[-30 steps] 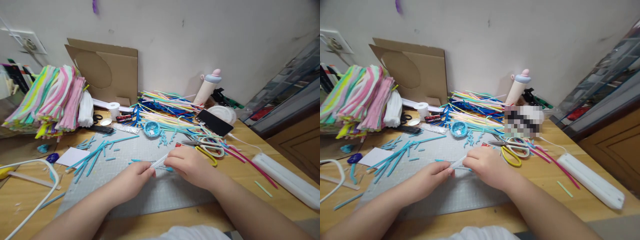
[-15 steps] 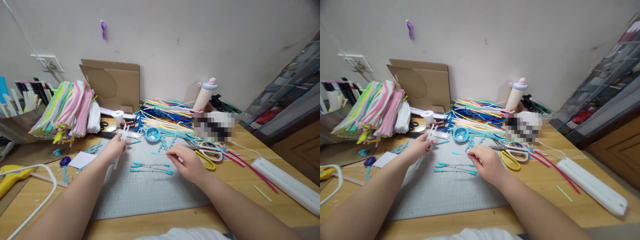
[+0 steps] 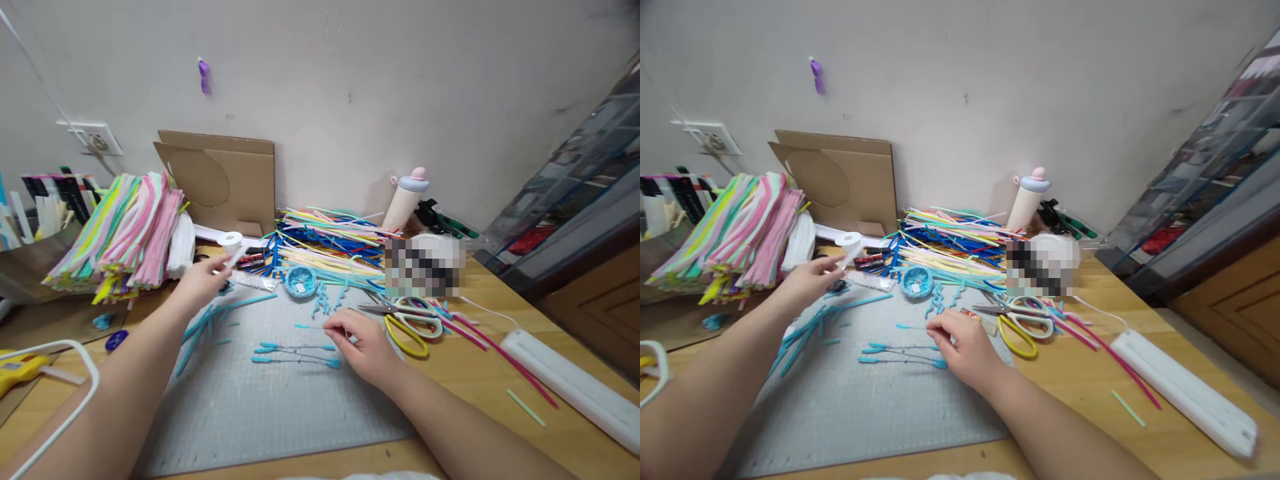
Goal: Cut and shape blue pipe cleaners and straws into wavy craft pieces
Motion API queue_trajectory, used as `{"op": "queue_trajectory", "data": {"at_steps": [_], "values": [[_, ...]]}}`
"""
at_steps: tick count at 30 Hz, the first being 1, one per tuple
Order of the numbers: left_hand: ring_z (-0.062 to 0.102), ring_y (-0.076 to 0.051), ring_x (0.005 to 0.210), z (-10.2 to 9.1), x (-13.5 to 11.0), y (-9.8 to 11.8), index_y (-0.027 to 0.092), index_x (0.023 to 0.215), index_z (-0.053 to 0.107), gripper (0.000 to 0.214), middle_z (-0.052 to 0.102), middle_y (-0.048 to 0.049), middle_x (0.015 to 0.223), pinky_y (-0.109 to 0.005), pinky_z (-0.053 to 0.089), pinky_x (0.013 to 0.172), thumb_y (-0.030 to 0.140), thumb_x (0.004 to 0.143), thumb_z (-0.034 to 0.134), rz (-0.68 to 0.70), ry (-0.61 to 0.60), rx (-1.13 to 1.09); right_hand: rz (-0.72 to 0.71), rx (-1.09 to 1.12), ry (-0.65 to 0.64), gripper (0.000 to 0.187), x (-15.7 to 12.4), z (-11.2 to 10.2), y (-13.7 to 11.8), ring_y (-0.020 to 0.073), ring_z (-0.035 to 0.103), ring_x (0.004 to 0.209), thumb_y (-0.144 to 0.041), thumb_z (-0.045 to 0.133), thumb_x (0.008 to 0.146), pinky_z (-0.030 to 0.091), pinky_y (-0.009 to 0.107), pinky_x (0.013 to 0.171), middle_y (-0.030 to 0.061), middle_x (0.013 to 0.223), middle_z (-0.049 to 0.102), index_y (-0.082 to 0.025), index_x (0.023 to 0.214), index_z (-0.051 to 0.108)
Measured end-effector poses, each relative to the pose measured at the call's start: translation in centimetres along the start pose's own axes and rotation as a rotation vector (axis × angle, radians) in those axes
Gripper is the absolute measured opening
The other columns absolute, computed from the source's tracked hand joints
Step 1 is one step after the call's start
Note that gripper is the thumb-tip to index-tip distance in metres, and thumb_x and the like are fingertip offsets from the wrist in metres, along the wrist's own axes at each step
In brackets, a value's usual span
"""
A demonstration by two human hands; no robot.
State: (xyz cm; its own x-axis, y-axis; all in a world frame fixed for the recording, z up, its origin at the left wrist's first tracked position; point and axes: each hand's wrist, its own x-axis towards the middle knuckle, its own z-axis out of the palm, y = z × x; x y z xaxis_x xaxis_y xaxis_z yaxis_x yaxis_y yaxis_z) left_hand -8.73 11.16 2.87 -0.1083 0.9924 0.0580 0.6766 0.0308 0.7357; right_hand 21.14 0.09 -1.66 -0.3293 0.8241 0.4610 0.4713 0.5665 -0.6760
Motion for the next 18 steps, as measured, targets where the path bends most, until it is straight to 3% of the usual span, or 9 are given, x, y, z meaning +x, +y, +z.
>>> {"op": "queue_trajectory", "data": {"at_steps": [3, 6, 8, 14, 18], "values": [[0.056, -0.016, 0.061, 1.1, -2.5, -0.3, 0.022, 0.113, 0.062, 0.045, 0.064, 0.0003, 0.075, -0.026, 0.043, 0.059, 0.038, 0.072, 0.055, 0.147, -0.178, 0.135, 0.005, 0.013, -0.026, 0.01, 0.0, 0.1, 0.0, 0.0121, 0.051, 0.069, -0.018, 0.049, 0.087, 0.038, 0.025, 0.065, 0.0012, 0.075, 0.06, -0.019, 0.084, 0.058], [0.06, -0.022, 0.088, 2.3, -4.5, -1.3, 0.023, 0.11, 0.064, 0.037, 0.068, -0.0044, 0.099, -0.03, 0.044, 0.079, 0.033, 0.079, 0.047, 0.272, -0.285, 0.26, 0.005, 0.05, -0.057, 0.01, 0.0, 0.3, 0.1, 0.0117, 0.051, 0.071, -0.018, 0.048, 0.087, 0.038, 0.024, 0.065, 0.0013, 0.077, 0.06, -0.019, 0.085, 0.058], [0.059, -0.022, 0.095, 2.8, -5.1, -1.9, 0.023, 0.11, 0.064, 0.035, 0.067, -0.0056, 0.104, -0.031, 0.042, 0.084, 0.029, 0.082, 0.043, 0.342, -0.34, 0.341, 0.002, 0.07, -0.077, 0.01, 0.0, 0.4, 0.2, 0.0116, 0.052, 0.072, -0.018, 0.048, 0.087, 0.039, 0.024, 0.066, 0.0015, 0.077, 0.059, -0.019, 0.085, 0.058], [0.058, -0.023, 0.093, 3.0, -4.4, -2.2, 0.02, 0.121, 0.054, 0.041, 0.062, -0.0095, 0.101, -0.033, 0.043, 0.081, 0.019, 0.087, 0.032, 0.45, -0.336, 0.557, 0.005, 0.081, -0.111, 0.01, 0.1, 0.3, 0.2, 0.011, 0.053, 0.074, -0.019, 0.049, 0.087, 0.04, 0.023, 0.068, 0.0017, 0.078, 0.059, -0.018, 0.085, 0.058], [0.056, -0.022, 0.098, 2.5, -3.4, -1.6, 0.021, 0.126, 0.047, 0.049, 0.055, -0.0096, 0.115, -0.032, 0.043, 0.08, 0.008, 0.081, 0.032, 0.501, -0.31, 0.658, 0.002, 0.074, -0.12, 0.011, 0.1, 0.2, 0.0, 0.0113, 0.053, 0.074, -0.019, 0.047, 0.087, 0.04, 0.023, 0.069, 0.0021, 0.079, 0.06, -0.018, 0.086, 0.058]]}}
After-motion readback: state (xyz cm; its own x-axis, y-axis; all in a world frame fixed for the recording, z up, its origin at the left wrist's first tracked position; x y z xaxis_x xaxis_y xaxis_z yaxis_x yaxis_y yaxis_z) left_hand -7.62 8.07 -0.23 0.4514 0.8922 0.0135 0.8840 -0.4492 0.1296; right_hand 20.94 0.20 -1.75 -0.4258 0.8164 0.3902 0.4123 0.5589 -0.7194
